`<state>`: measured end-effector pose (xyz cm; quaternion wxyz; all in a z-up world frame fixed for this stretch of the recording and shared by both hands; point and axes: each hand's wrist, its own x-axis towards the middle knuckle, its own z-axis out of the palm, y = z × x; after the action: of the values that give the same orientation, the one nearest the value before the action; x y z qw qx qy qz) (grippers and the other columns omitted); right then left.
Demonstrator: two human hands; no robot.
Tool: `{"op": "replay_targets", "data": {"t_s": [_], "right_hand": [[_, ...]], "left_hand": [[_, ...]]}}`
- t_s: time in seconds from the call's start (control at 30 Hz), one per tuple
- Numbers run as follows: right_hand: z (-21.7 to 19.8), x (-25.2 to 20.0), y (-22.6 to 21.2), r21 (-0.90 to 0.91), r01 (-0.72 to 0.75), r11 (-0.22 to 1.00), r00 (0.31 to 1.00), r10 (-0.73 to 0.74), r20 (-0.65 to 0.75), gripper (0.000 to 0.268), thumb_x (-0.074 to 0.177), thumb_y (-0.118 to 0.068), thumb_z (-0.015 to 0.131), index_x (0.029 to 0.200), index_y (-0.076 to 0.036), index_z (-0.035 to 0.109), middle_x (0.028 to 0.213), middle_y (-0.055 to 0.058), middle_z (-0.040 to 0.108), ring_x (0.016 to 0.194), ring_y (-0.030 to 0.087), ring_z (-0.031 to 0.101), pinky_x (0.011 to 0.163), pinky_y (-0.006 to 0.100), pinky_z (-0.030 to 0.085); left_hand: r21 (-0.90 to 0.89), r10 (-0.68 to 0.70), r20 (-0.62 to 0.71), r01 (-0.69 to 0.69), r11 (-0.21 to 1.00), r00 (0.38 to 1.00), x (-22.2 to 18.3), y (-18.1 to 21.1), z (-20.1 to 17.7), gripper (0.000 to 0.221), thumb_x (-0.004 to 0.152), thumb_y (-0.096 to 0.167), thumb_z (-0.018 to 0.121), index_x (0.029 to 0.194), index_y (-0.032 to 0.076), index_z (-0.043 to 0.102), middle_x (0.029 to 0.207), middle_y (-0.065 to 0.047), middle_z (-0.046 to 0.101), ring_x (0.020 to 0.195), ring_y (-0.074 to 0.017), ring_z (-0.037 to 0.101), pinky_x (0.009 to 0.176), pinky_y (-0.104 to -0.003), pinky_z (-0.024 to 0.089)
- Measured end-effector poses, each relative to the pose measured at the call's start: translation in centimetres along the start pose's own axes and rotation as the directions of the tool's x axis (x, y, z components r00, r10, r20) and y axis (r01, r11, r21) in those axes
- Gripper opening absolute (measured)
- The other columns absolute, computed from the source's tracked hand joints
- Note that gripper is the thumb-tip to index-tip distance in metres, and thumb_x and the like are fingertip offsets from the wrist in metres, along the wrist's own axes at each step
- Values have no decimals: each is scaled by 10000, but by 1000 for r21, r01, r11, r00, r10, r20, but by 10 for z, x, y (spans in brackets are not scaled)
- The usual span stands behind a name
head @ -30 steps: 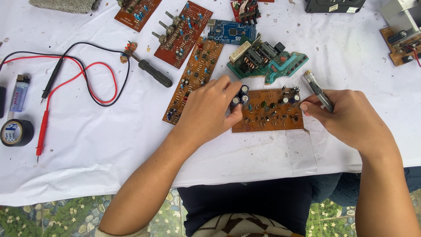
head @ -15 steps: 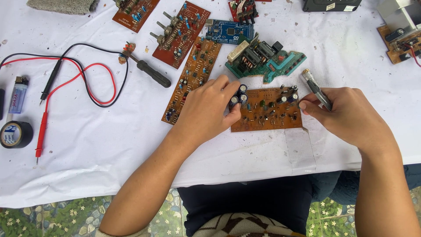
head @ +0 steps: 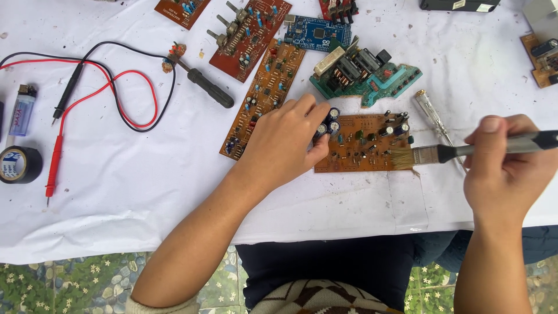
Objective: Removing solder and components from various circuit boards using a soldering iron, desoldering pump, and cleaning the boards with a brush.
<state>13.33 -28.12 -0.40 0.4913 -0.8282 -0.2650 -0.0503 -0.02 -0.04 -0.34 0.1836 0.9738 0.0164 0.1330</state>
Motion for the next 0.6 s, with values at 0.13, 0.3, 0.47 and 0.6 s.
{"op": "replay_targets", "data": {"t_s": [0.13, 0.3, 0.47, 0.6], "right_hand": [[-11, -8, 31, -14, -73, 997, 988, 70, -140, 381, 1395, -214, 451, 1068, -21, 478, 893, 117, 536, 721, 183, 539, 709, 279, 421], [-16, -16, 42, -74, -104, 992, 962, 81, -261, 460, 1400, -267, 440, 1029, -14, 543, 896, 70, 533, 761, 162, 560, 734, 272, 441], [-19, -20, 54, -119, -5, 993, 968, -25, -250, 538, 1419, -242, 409, 973, 38, 520, 814, 108, 486, 695, 177, 503, 711, 306, 391], [-18, -16, 54, 193, 76, 978, 996, -66, -56, 330, 1304, -301, 392, 1065, -76, 359, 788, 151, 444, 620, 181, 422, 614, 301, 301]], "left_hand": [[-1, 2, 1, -2, 1000, 1000, 1, -1, -1, 294, 934, 228, 632, 1174, 60, 623, 982, -80, 575, 809, -253, 627, 537, -403, 544], [-1, -2, -4, 2, 1000, 1000, 2, 0, -1, 282, 926, 213, 635, 1161, 59, 625, 970, -76, 571, 796, -246, 618, 525, -396, 542], [-3, -4, 8, 4, 1000, 1000, 0, -1, -1, 285, 931, 219, 637, 1168, 61, 623, 984, -79, 576, 808, -253, 630, 524, -408, 546], [9, 8, 12, -8, 1000, 1000, 0, -1, 0, 313, 932, 238, 645, 1191, 65, 626, 999, -82, 581, 825, -254, 641, 538, -408, 554]]}}
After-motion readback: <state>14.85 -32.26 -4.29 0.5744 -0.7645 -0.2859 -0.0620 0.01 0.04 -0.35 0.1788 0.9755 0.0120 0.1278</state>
